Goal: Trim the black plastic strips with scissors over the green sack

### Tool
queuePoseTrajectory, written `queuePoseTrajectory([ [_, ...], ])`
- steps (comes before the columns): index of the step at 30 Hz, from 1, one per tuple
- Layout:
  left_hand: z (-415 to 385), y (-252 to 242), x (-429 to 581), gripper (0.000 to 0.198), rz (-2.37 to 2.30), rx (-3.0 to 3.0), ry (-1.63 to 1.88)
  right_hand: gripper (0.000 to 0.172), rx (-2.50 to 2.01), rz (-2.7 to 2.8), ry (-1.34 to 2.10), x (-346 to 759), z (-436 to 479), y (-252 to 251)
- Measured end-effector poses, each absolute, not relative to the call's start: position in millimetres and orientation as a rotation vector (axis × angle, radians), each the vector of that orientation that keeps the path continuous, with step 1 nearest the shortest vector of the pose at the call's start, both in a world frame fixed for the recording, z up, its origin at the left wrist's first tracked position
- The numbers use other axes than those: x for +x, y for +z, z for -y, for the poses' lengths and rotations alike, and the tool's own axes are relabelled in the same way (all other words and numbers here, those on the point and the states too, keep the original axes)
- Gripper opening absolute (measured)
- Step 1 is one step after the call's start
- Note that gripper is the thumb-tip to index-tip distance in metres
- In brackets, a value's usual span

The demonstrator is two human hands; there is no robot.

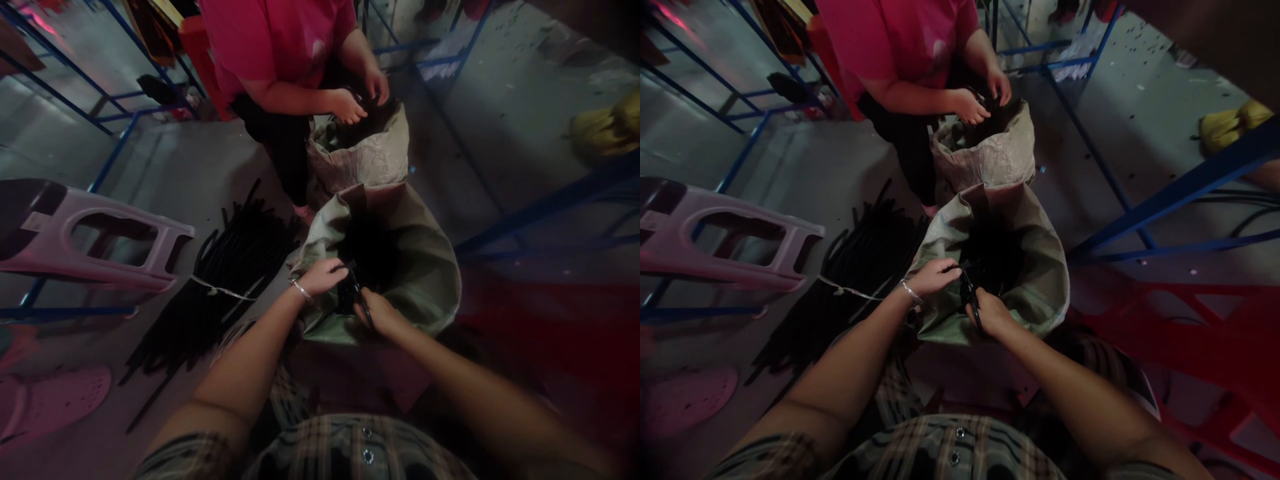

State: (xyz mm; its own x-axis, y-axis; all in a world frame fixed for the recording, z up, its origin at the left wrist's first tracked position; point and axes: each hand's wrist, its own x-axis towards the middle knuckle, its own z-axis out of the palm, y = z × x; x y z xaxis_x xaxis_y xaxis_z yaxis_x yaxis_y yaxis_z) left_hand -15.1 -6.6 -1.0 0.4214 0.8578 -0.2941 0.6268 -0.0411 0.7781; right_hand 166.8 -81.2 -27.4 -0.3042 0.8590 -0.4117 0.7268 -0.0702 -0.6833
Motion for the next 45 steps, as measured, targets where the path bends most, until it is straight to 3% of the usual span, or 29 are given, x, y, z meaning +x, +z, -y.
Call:
queuePoseTrajectory([
  [17,10,-10,-12,0.03,-1.173,1.866,0.281,0.008,-1.855,2.094,1.248,165,79,-20],
  [45,3,3,-26,0.033,-1.301,1.902,0.26,0.017,-1.699,1.613,1.39,166,78,-34],
])
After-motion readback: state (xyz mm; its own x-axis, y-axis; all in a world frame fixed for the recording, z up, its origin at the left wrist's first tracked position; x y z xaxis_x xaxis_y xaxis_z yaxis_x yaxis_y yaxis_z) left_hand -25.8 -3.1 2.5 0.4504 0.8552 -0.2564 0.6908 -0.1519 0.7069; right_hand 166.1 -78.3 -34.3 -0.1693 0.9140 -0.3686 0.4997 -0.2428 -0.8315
